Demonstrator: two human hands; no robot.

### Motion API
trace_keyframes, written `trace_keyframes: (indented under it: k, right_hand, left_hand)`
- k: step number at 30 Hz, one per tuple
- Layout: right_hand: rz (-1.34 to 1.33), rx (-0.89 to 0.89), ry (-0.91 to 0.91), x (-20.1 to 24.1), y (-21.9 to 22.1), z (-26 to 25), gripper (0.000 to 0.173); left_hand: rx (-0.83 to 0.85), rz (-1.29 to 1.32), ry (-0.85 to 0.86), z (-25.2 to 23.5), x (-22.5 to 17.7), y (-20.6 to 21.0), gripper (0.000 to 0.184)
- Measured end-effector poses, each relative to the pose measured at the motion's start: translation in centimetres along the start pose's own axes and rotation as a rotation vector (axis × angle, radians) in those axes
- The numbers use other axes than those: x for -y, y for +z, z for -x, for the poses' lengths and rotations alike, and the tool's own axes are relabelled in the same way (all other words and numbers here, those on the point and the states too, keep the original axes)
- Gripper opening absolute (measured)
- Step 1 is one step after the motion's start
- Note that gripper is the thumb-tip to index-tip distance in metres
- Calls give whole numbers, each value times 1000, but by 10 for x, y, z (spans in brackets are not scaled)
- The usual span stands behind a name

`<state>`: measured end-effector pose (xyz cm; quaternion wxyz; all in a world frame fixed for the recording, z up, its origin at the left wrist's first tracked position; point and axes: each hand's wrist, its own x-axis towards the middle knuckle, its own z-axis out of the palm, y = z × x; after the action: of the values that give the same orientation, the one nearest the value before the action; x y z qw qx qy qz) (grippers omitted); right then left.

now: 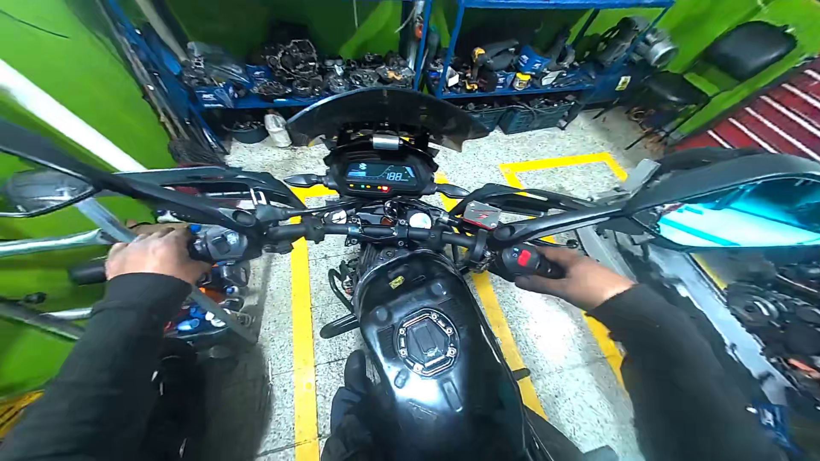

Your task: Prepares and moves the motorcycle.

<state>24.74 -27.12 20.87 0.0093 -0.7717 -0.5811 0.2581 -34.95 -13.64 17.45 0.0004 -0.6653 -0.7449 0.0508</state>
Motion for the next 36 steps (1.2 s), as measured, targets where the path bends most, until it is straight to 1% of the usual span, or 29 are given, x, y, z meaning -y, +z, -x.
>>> trace_keyframes:
  k: [2,4,6,9,11,13,16,19,28,34,36]
  right_hand:
    - [2,46,-47,-9,1,-14,70]
    - [94,19,0,-6,8,-17,79]
    - [189,-33,54,2,11,-8,83]
    - [233,-175,37,9,19,4,79]
    - [255,-233,34,11,23,5,76]
    - [275,-278,27,10,26,5,76]
    - [280,-368,-29,4,34,5,78]
    - [302,-396,-32,-1,38,3,86]
    - [315,-488,-52,-2,44,3,81]
    - [345,-512,-75,-3,45,4,88]
    - [342,-534,-93,-5,47,4,87]
  left_hand:
    - [3,6,-5,-1,0,2,46]
    - [8,13,-11,-3,1,3,42]
    - [3,9,-10,-5,3,5,42]
    - [4,2,-7,-5,2,6,42]
    - [1,0,-2,-4,2,5,42]
    - [13,-5,-2,-4,1,4,43]
    - [42,-8,-6,-2,-1,1,47]
    - [35,2,-17,-1,-2,0,45]
    - [11,-9,-10,-5,-1,6,41]
    - [-22,-5,0,-4,-1,7,38]
    - [-16,-2,0,-4,-1,7,37]
